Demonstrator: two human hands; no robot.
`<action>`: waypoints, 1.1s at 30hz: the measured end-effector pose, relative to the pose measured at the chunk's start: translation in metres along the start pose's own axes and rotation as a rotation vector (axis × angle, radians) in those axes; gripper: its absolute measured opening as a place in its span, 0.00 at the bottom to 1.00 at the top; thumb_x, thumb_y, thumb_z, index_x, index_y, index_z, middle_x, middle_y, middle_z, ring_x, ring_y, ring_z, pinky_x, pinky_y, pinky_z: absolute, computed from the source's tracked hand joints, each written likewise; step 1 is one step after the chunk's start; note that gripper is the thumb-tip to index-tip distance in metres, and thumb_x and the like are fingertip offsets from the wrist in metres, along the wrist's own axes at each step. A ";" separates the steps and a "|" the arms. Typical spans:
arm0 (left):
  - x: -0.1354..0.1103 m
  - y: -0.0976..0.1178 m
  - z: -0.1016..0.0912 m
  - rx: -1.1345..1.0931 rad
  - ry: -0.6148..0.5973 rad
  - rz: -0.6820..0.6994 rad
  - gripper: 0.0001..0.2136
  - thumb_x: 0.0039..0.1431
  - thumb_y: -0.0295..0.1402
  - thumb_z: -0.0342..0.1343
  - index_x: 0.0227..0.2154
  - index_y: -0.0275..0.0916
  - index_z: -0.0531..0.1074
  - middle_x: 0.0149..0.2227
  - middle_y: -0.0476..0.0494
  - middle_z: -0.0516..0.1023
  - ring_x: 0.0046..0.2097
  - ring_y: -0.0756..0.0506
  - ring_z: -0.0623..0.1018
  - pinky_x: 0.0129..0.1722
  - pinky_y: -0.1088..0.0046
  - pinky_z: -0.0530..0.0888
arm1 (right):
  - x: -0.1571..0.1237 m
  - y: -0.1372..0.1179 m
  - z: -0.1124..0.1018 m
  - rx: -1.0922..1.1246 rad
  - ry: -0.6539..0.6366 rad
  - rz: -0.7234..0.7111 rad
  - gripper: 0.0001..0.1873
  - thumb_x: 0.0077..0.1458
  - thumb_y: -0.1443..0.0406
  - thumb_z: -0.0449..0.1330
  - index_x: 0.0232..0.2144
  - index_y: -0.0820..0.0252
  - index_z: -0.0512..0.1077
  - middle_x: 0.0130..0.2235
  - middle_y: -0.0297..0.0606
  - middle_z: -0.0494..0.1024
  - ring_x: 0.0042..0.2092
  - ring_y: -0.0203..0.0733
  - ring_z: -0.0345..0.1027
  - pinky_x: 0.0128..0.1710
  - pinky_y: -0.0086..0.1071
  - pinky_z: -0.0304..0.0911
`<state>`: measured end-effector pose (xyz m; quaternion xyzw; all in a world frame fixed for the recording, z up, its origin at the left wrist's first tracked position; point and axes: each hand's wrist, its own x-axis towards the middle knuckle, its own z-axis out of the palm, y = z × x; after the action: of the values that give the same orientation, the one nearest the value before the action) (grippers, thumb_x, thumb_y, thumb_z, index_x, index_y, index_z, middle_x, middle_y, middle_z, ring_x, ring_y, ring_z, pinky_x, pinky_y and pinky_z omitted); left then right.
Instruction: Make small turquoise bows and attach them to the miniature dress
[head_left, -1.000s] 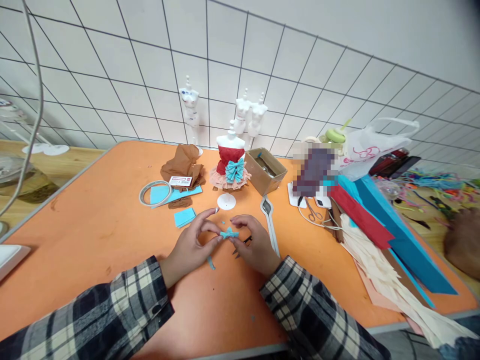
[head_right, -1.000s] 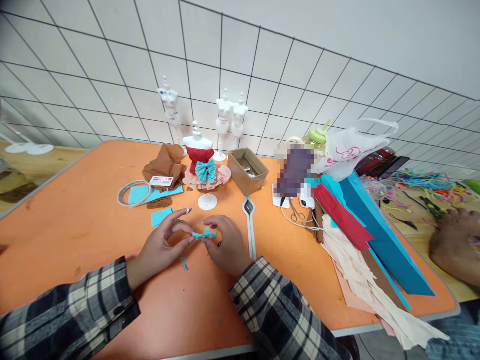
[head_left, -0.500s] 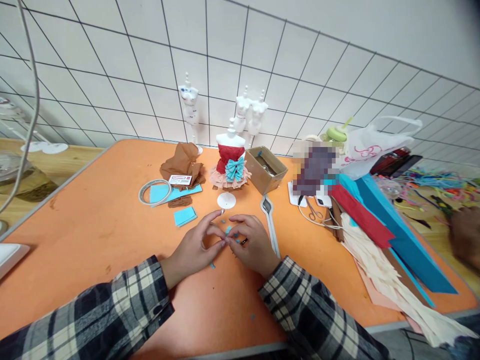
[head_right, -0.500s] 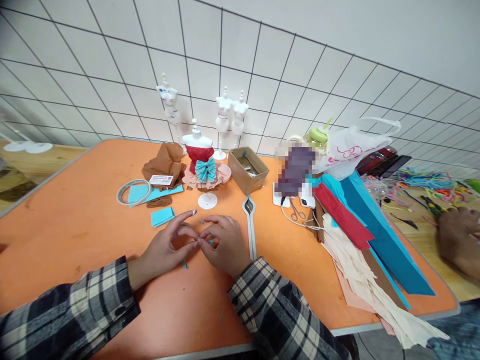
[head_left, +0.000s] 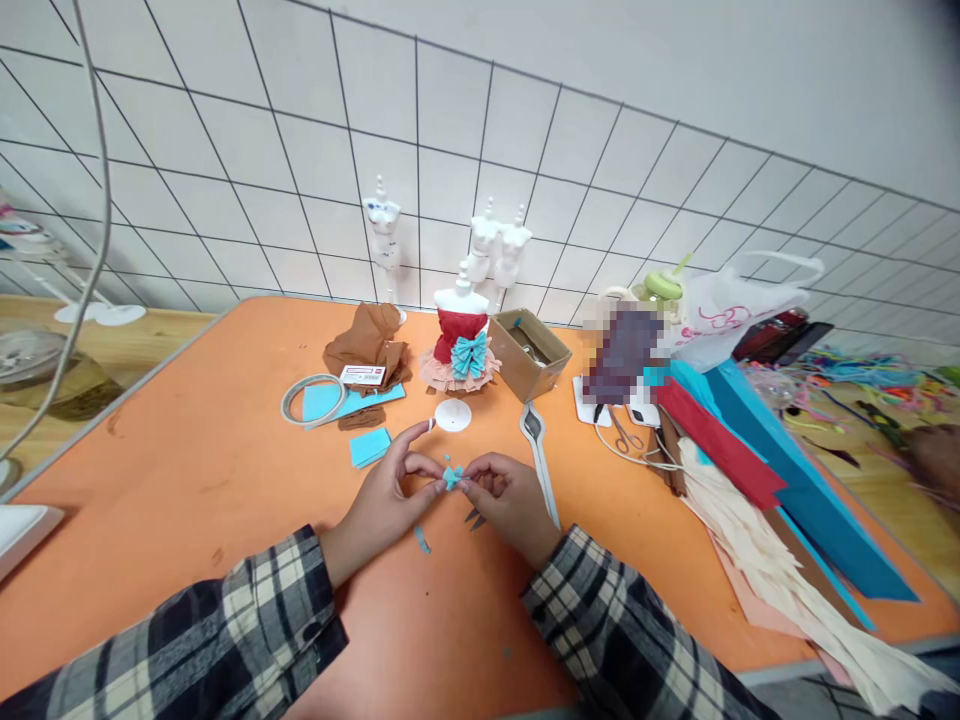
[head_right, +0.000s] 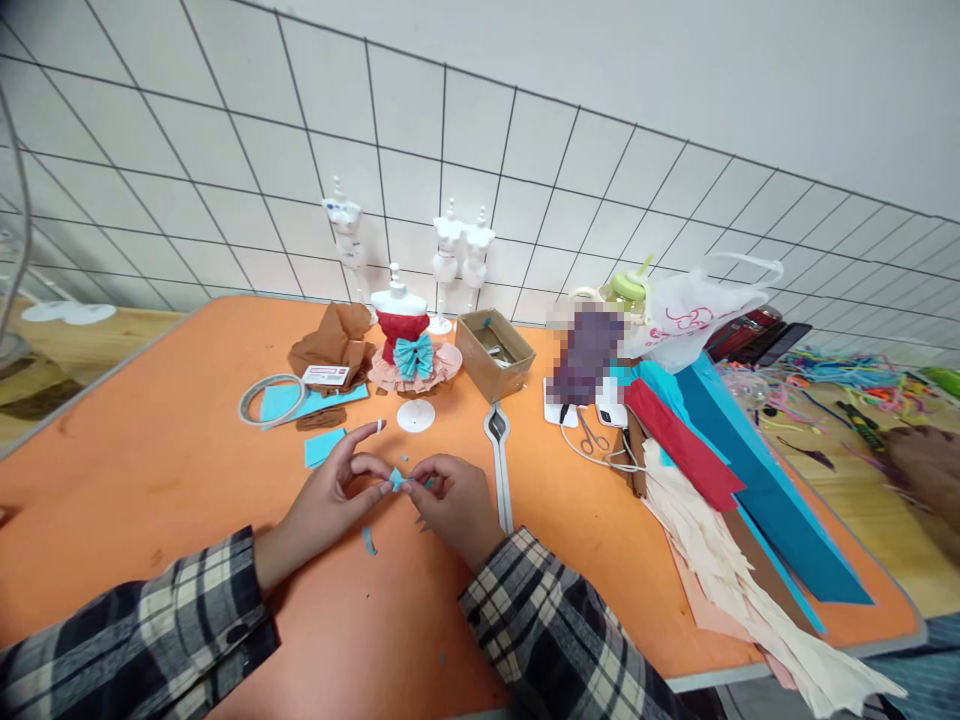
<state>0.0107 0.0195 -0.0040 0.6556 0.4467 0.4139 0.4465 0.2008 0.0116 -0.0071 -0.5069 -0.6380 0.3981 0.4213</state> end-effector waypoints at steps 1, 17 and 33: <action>0.000 0.001 0.000 -0.005 -0.008 0.007 0.30 0.58 0.34 0.56 0.60 0.38 0.51 0.34 0.47 0.78 0.40 0.46 0.79 0.49 0.62 0.72 | 0.000 0.001 0.001 0.039 0.008 0.014 0.07 0.50 0.61 0.63 0.29 0.59 0.74 0.26 0.32 0.73 0.25 0.33 0.61 0.26 0.27 0.59; -0.004 -0.003 0.004 0.100 0.070 0.012 0.30 0.58 0.36 0.58 0.61 0.41 0.53 0.33 0.49 0.77 0.41 0.45 0.79 0.52 0.61 0.69 | 0.000 -0.004 0.007 0.558 -0.074 0.444 0.21 0.43 0.53 0.67 0.35 0.60 0.70 0.25 0.27 0.69 0.20 0.28 0.61 0.17 0.23 0.66; -0.006 0.002 0.005 0.116 0.146 0.073 0.31 0.59 0.36 0.56 0.62 0.43 0.51 0.31 0.49 0.78 0.40 0.43 0.79 0.50 0.58 0.70 | 0.006 -0.007 0.013 0.480 -0.050 0.374 0.21 0.38 0.53 0.70 0.29 0.60 0.71 0.22 0.26 0.67 0.16 0.28 0.59 0.12 0.24 0.59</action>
<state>0.0148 0.0125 -0.0047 0.6644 0.4770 0.4500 0.3585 0.1852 0.0153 -0.0040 -0.4916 -0.4313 0.6207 0.4325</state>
